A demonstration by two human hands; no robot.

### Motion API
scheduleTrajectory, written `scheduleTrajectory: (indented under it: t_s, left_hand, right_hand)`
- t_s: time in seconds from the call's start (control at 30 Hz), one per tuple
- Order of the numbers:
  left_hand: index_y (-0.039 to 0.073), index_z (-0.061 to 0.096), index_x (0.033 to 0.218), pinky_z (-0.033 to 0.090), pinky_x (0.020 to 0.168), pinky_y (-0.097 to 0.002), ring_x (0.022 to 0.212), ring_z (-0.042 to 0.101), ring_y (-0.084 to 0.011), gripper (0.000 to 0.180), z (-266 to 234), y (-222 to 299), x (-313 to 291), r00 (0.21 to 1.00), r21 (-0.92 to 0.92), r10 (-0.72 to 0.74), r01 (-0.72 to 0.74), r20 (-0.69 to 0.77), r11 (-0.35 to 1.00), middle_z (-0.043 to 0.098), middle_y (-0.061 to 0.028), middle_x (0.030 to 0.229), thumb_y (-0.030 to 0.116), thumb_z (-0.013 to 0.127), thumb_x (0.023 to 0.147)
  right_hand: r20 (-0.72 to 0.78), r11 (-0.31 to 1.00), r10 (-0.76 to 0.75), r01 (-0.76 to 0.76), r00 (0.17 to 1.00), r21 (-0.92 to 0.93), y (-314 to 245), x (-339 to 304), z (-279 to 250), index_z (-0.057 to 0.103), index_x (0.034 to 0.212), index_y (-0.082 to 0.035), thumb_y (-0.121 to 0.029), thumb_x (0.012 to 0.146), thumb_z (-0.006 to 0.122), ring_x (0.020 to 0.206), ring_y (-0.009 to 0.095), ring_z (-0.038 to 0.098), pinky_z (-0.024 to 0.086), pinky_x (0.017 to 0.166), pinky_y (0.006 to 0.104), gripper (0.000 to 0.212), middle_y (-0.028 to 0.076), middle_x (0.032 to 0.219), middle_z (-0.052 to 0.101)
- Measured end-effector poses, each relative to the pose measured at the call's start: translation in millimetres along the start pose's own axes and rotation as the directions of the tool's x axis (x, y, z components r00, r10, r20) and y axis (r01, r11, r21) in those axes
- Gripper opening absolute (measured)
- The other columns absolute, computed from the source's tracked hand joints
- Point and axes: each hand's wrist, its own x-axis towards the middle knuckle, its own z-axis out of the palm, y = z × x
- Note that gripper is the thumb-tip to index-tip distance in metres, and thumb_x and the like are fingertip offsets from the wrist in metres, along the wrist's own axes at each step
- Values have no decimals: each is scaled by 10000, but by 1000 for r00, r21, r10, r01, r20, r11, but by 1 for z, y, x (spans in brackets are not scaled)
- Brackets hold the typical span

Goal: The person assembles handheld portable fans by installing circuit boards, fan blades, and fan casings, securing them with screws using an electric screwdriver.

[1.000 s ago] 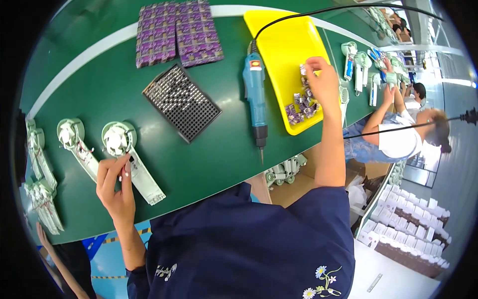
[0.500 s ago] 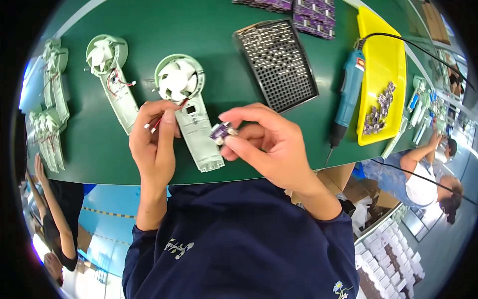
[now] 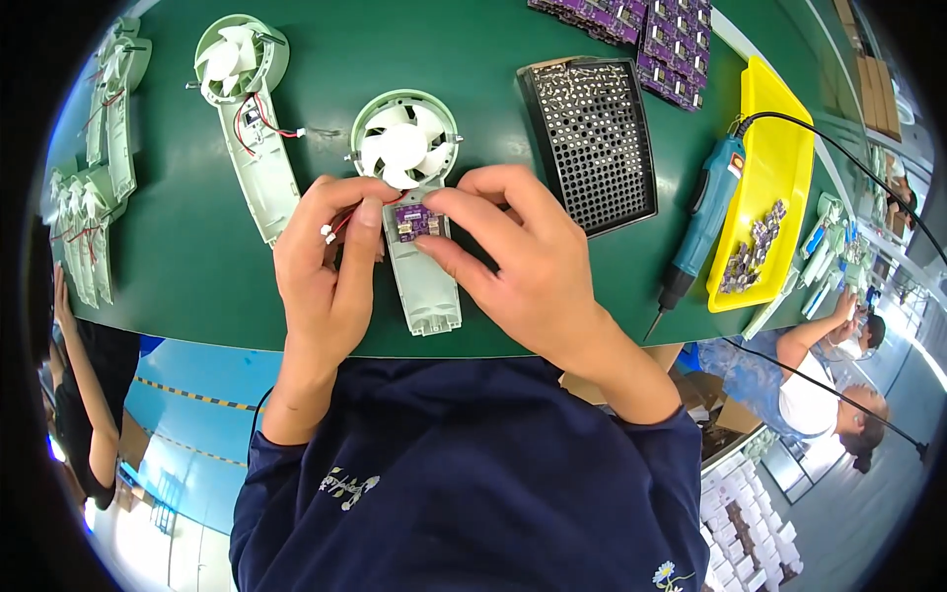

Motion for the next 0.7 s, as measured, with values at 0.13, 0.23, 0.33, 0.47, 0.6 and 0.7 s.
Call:
scheduleTrajectory:
  t_s: [0.13,0.23,0.33,0.47,0.6,0.7]
  left_hand:
    - [8,645,1001,502,640,-326,705,619,-250,95,-1,1,1,1000,57,21,-21,-13,998,633,-106,846,-30,592,932]
    - [12,647,997,501,634,-329,700,618,-251,93,-1,-1,1,999,73,44,-43,-12,996,631,-104,843,-29,598,929]
    - [14,649,994,501,635,-330,699,617,-251,94,0,0,2,999,72,32,-32,-4,997,627,-104,837,-29,599,927]
    - [13,650,992,502,636,-330,701,618,-252,95,0,0,2,999,76,36,-35,-14,996,626,-104,835,-32,600,925]
    - [11,650,993,501,634,-331,699,616,-252,95,0,1,2,999,82,38,-37,-5,996,623,-104,830,-33,603,924]
    - [11,650,996,501,631,-331,697,614,-252,97,0,2,2,999,85,32,-32,1,996,621,-105,827,-35,605,923]
  right_hand:
    - [11,963,-163,161,987,-216,-5,4,-2,708,1051,-39,-68,722,854,719,161,625,513,579,282,361,60,955,604]
    - [63,917,-246,254,967,-307,-5,11,-7,697,1038,-32,-86,716,852,681,177,628,520,564,291,362,58,935,608]
    - [143,888,-272,306,952,-344,-8,17,-18,688,1031,-38,-113,721,844,681,182,631,523,562,292,355,49,937,611]
    - [288,839,-275,375,917,-394,-10,24,-24,672,1027,-54,-150,738,825,721,177,640,526,580,286,341,37,960,606]
    - [374,814,-269,417,888,-405,-9,29,-30,663,1022,-58,-148,740,818,736,172,641,522,583,282,334,33,963,598]
    - [397,812,-269,428,877,-396,-9,31,-31,663,1014,-55,-141,743,816,718,173,637,516,571,286,323,33,953,594]
